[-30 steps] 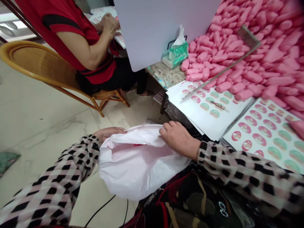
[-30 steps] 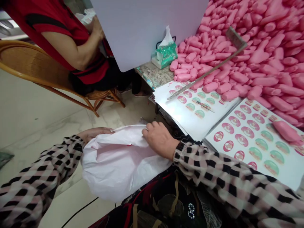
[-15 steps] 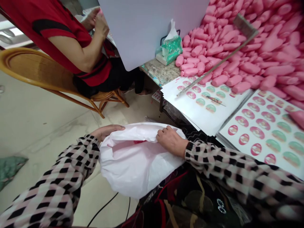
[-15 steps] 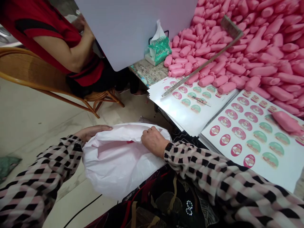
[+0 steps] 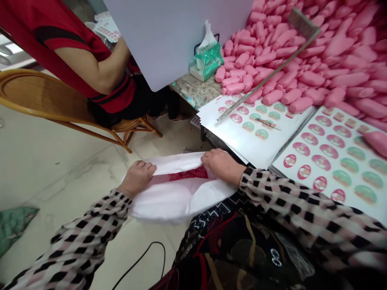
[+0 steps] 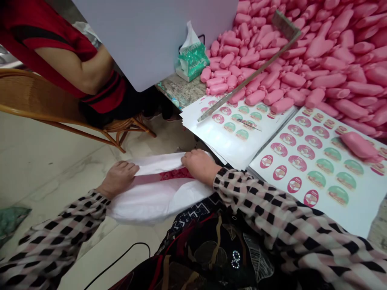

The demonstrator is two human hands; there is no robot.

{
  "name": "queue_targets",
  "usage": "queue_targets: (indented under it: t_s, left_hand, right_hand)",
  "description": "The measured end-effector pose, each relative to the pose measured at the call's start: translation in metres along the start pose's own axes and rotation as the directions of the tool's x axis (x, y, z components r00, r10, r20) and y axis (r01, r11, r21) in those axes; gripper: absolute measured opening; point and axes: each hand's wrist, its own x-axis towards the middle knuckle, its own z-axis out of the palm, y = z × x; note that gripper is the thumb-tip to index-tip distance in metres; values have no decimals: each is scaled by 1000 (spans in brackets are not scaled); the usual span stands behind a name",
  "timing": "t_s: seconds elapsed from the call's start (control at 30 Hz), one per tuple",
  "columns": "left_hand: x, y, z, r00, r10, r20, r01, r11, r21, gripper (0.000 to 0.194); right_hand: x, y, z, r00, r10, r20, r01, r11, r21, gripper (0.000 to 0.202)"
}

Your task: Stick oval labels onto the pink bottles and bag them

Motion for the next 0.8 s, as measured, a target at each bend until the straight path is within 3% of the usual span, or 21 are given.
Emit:
queue_targets:
  t_s: [0.13, 0.23, 0.33, 0.4, 0.47, 0.57, 0.63, 0.73, 0.8]
  left_hand:
    - [-8, -27, 5, 991, 127, 39, -126, 992, -29, 26]
    - [0, -26, 3, 989, 144, 47, -142, 989, -41, 28]
    - [15, -2, -14, 996, 91, 21, -90, 994, -63, 34]
    - [25, 27, -33, 999, 15, -51, -20, 994, -103, 42]
    - [30, 62, -50, 995, -26, -95, 2, 969, -248, 36]
    - [29, 109, -60, 996, 32, 85, 22, 823, -567, 35]
    - [23, 127, -55, 970, 74, 230, 93, 767, -635, 47]
    - [12, 131, -42, 911, 132, 391, 163, 755, -635, 71]
    - [3, 124, -38, 869, 191, 457, 195, 716, -671, 68]
  right_hand:
    - [2, 12, -1, 999, 40, 2, -40, 997, 64, 18]
    - [3, 19, -5, 991, 133, 17, -134, 976, 174, 20]
    - [-5, 22, -17, 973, 210, -92, -161, 912, 377, 29]
    - [-15, 21, -27, 956, 212, -205, -96, 880, 466, 31]
    - [-26, 18, -35, 957, 177, -228, -47, 875, 482, 28]
    - [-37, 7, -35, 998, 2, -70, 27, 910, 413, 19]
    - [-39, -2, -28, 994, -101, 46, 84, 954, 289, 16]
    - [-35, -7, -13, 982, -141, 123, 131, 987, 89, 23]
    - [-33, -3, -6, 981, -144, 130, 138, 989, 50, 21]
